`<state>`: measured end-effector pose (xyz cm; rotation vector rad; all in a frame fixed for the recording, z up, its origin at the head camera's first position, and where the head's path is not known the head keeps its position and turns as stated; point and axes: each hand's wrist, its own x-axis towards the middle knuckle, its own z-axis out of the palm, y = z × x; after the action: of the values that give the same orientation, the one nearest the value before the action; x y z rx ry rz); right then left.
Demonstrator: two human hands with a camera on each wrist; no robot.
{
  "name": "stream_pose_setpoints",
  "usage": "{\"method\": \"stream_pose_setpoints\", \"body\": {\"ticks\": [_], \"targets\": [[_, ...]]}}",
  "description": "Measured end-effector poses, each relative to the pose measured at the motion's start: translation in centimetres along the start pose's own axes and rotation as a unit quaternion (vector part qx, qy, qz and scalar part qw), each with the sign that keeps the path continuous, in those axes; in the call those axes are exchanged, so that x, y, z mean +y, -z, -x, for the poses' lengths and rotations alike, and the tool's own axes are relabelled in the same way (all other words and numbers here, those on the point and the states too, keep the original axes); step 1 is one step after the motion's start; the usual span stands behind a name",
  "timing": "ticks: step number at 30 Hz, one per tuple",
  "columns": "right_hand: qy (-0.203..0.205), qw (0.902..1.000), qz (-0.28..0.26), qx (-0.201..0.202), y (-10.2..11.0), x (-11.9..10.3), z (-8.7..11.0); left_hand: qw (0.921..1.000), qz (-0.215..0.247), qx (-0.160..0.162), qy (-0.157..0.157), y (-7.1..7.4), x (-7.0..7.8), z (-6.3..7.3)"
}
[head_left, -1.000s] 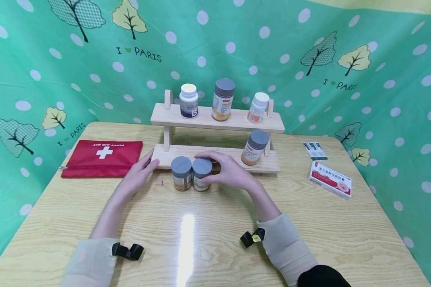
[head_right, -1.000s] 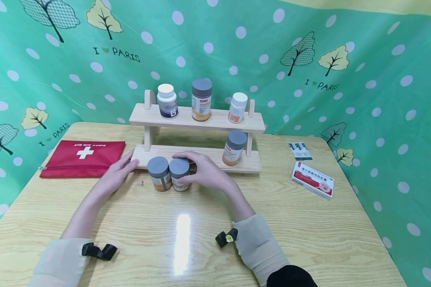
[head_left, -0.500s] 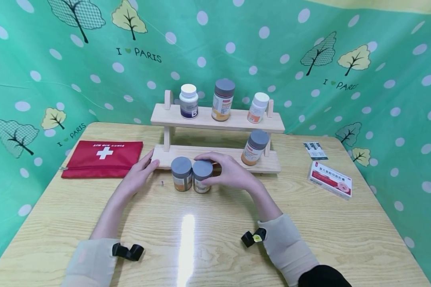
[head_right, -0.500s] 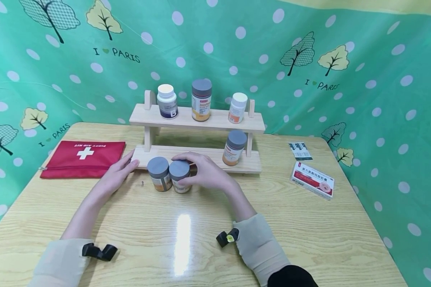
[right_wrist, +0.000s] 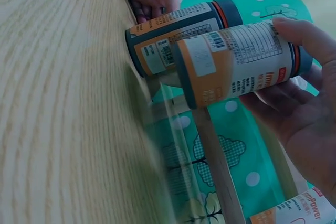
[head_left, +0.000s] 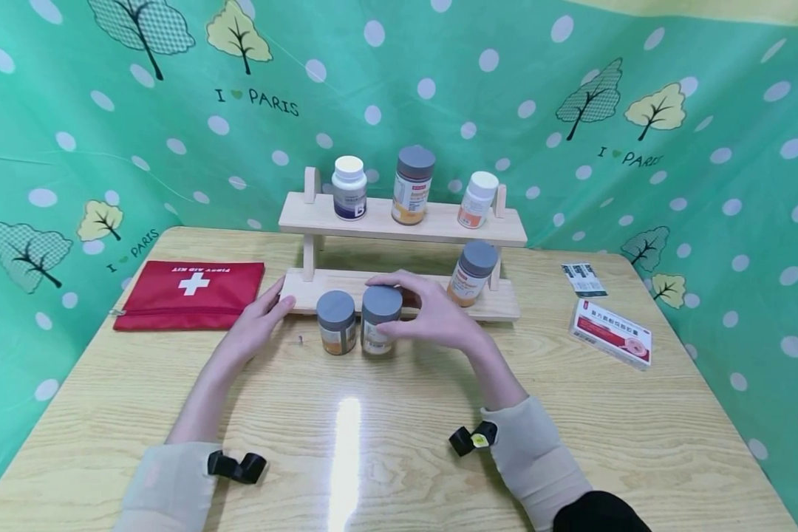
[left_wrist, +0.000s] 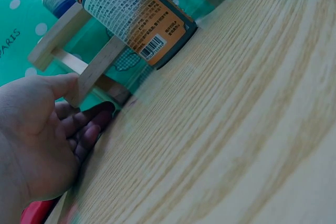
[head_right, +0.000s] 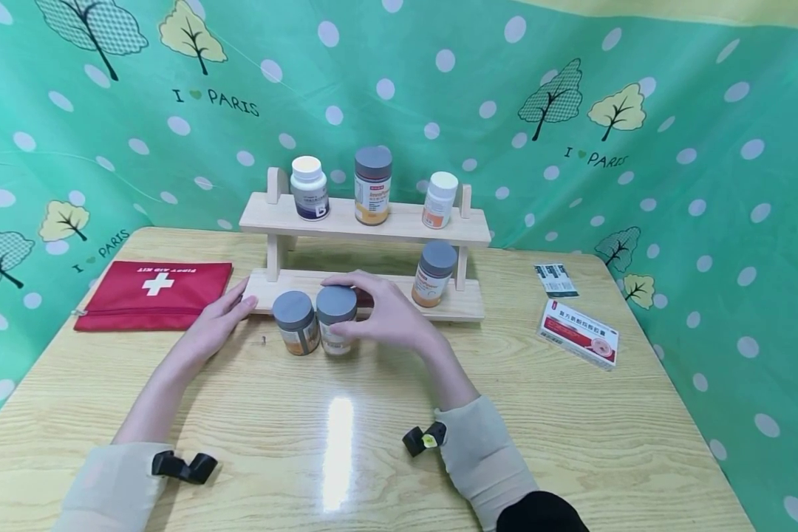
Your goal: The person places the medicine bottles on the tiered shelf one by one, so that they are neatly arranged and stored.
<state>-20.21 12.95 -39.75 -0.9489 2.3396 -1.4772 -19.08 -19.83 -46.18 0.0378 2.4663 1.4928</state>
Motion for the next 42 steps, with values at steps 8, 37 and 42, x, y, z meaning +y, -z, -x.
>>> {"method": "stream_pose_setpoints", "body": {"ticks": [8, 37, 42], "targets": [[0.024, 0.9973, -0.020, 0.066, 0.5, -0.3, 0.2, 1.0000, 0.006, 0.001, -0.005, 0.0, -0.1, -0.1], [-0.003, 0.9678, -0.029, 0.250, 0.8, 0.9, -0.6, 1.0000, 0.009, -0.002, -0.002, 0.0, -0.1, 0.0], [-0.015, 0.9666, -0.037, 0.253, 0.6, 1.1, -0.6, 1.0000, 0.006, -0.001, -0.004, 0.0, -0.1, -0.1]]}}
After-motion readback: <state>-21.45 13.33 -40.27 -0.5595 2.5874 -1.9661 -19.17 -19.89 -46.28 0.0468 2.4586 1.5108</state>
